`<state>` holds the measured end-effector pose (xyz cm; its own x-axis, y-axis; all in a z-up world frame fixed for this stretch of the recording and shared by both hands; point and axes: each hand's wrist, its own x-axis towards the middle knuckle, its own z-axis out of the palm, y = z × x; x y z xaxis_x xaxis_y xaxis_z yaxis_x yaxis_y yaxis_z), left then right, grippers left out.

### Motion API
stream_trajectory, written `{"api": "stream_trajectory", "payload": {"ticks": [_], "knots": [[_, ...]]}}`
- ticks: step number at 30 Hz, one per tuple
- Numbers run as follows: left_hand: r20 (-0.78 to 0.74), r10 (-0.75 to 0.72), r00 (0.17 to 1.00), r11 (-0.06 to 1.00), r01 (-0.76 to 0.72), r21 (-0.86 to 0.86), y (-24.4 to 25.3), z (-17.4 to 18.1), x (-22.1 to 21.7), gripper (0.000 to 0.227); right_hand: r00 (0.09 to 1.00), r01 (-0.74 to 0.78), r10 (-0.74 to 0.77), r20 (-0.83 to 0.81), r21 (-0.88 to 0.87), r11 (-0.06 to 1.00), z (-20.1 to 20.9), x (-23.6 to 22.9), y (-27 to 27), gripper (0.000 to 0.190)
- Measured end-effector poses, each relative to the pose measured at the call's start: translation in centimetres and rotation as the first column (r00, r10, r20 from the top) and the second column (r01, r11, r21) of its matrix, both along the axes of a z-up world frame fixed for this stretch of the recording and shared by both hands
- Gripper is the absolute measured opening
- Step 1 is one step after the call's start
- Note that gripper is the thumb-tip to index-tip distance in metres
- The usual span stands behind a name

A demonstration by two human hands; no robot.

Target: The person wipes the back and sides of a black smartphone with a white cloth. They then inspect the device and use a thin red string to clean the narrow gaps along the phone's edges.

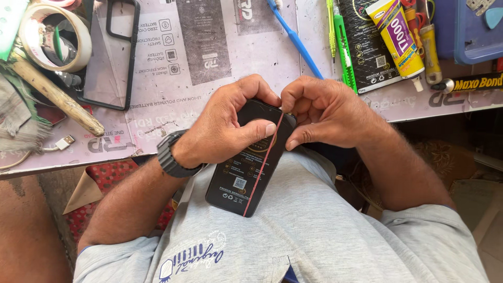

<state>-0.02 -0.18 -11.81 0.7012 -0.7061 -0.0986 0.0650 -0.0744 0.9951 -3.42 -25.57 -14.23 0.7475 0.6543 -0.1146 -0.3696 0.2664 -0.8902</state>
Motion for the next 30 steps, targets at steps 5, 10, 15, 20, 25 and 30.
{"api": "stream_trajectory", "payload": {"ticks": [5, 10, 15, 20, 25, 30], "knots": [[0.025, -0.001, 1.0, 0.999, 0.002, -0.039, -0.4, -0.4, 0.2, 0.025, 1.0, -0.015, 0.015, 0.002, -0.018, 1.0, -0.7, 0.4, -0.6, 0.041], [0.043, -0.018, 0.999, 0.998, 0.015, 0.054, -0.3, 0.0, 0.4, 0.025, 1.0, -0.015, 0.015, -0.007, 0.009, 1.0, -0.9, 0.2, -0.7, 0.036], [0.056, -0.001, 0.998, 0.999, -0.002, 0.054, -0.3, -0.1, 0.3, 0.026, 1.0, -0.007, 0.007, -0.001, -0.007, 1.0, -1.0, 0.1, -0.4, 0.035], [0.0, 0.018, 1.0, 1.0, -0.018, -0.01, -0.2, -0.1, 0.4, 0.026, 0.997, 0.051, -0.047, -0.053, 0.068, 0.996, -0.2, 0.2, 0.1, 0.043], [0.038, 0.043, 0.998, 0.998, -0.045, 0.051, 0.0, 0.4, 0.3, 0.026, 0.98, 0.198, -0.196, 0.037, -0.063, 0.978, 1.0, -1.4, 0.5, 0.044], [0.115, 0.039, 0.993, 0.997, -0.045, 0.055, 0.1, 1.2, 0.6, 0.025, 0.964, 0.263, -0.267, -0.016, -0.107, 0.959, 1.4, -1.9, 0.8, 0.033]]}}
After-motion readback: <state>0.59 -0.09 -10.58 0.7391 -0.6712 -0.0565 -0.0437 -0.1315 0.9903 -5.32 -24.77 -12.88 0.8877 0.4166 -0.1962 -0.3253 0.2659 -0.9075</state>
